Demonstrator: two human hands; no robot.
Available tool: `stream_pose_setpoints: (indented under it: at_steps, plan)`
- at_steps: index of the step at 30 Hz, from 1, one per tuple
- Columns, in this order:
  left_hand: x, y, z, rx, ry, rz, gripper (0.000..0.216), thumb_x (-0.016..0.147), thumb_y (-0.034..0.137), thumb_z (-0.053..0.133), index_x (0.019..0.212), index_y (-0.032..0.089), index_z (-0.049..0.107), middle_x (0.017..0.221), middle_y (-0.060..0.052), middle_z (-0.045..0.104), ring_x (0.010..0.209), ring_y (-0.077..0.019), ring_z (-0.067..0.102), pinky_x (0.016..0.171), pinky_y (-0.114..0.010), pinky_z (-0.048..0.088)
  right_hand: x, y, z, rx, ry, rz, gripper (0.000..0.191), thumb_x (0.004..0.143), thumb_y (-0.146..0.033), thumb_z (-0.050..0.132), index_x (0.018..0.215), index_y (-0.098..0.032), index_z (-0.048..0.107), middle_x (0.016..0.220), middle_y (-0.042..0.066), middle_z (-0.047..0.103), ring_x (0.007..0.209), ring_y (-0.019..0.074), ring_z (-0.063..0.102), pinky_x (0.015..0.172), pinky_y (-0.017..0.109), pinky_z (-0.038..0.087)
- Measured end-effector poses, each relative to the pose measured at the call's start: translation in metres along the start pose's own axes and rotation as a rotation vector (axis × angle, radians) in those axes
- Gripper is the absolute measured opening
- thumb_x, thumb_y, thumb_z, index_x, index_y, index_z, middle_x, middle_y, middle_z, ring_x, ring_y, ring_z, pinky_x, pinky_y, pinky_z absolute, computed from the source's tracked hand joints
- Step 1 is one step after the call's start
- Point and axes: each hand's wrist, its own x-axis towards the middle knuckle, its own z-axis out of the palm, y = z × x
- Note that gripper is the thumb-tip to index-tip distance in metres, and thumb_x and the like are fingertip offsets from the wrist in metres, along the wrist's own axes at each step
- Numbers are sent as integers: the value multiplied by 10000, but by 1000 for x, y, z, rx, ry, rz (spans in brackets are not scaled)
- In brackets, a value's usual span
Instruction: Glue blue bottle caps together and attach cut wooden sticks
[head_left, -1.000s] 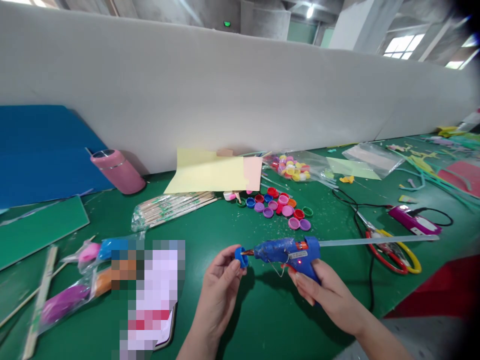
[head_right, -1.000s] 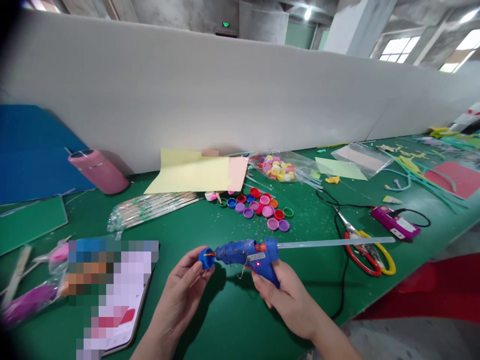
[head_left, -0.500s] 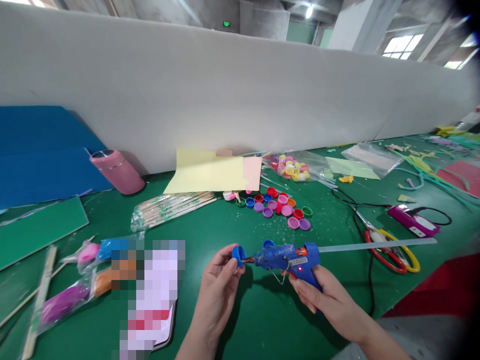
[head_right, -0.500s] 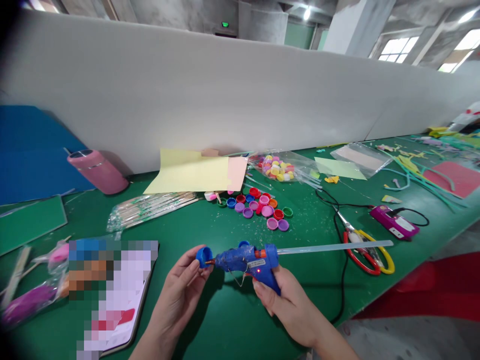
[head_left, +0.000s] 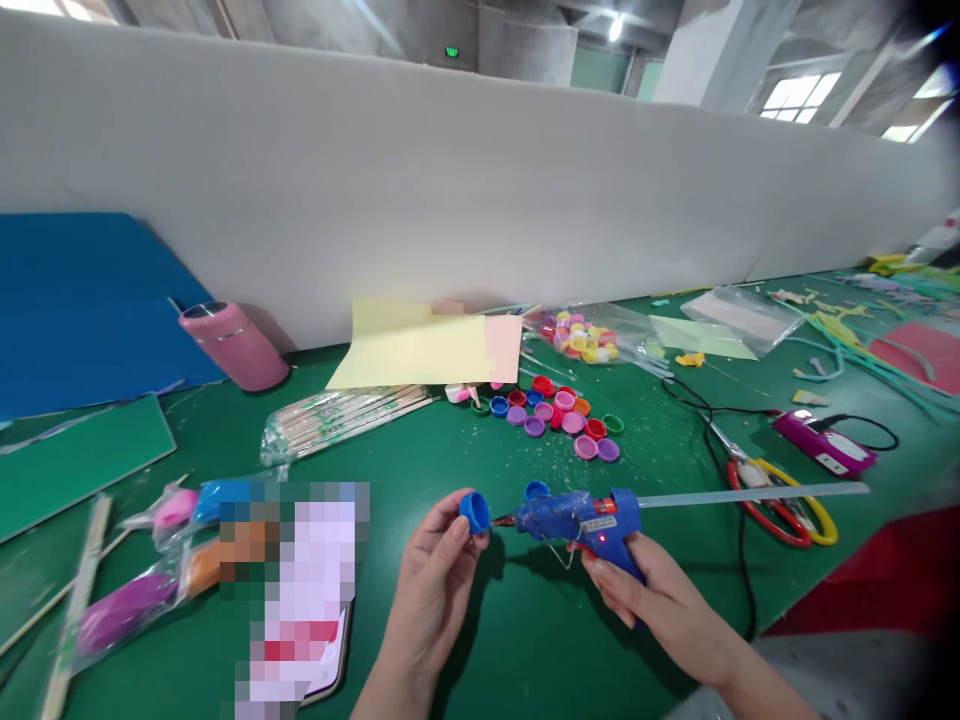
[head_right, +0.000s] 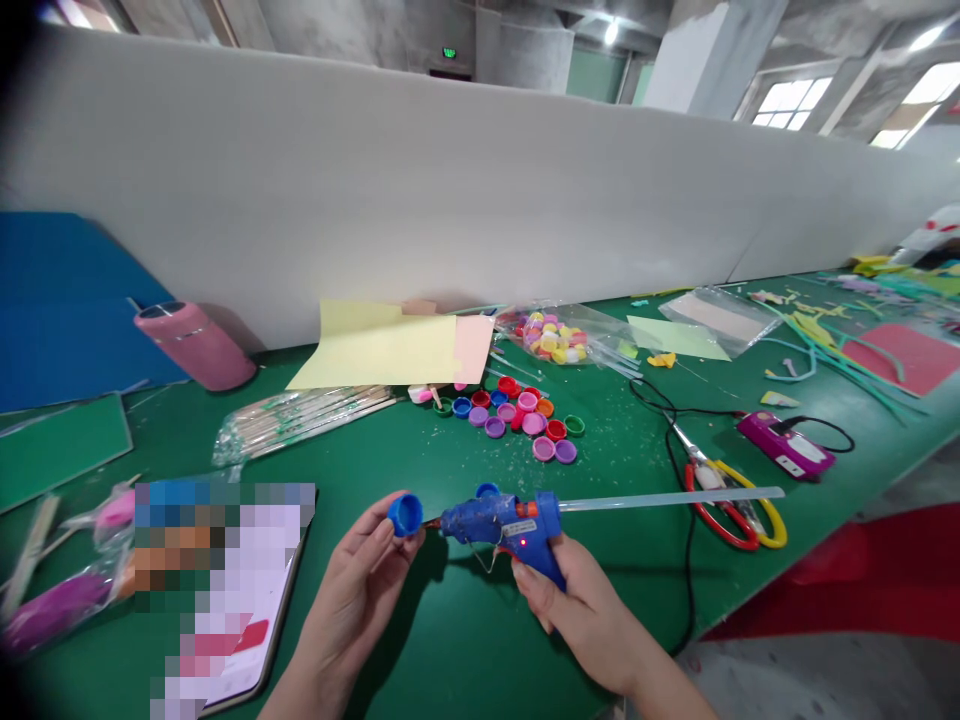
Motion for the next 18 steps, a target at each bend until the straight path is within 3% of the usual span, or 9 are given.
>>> stream_pose_setpoints:
  at_steps: [3,8,13,18]
  plan:
    - [0,1,1,-19,16,6,240,641,191,694,873,139,664,738,-21,603,603,-85,518,584,-169,438,3,5,-6,6,33,-41,261,860,-378,426,834,-135,517,611,-31,425,515,95,397,513,236,348]
    - [0,3,6,-21,84,5,279,574,195,740,840,147,674,715,-14,604,580,-80,513,568,-164,437,17,11,-31,-22,252,-79,203,816,-363,508,857,-165,481,572,-48,460,476,100,430,492,234,378]
    - [0,4,8,-16,99,-1,276,566,200,745,828,148,676,704,-7,601,573,-73,512,576,-160,437,38,13,-74,-339,571,-61,261,783,-434,492,776,-176,533,615,-13,540,584,150,525,533,238,409]
    - [1,3,5,-5,99,-6,285,567,199,744,839,145,675,714,-17,604,580,-91,521,575,-189,451,63,28,-114,-514,816,40,389,758,-514,435,751,-154,581,618,31,563,559,182,499,496,269,361]
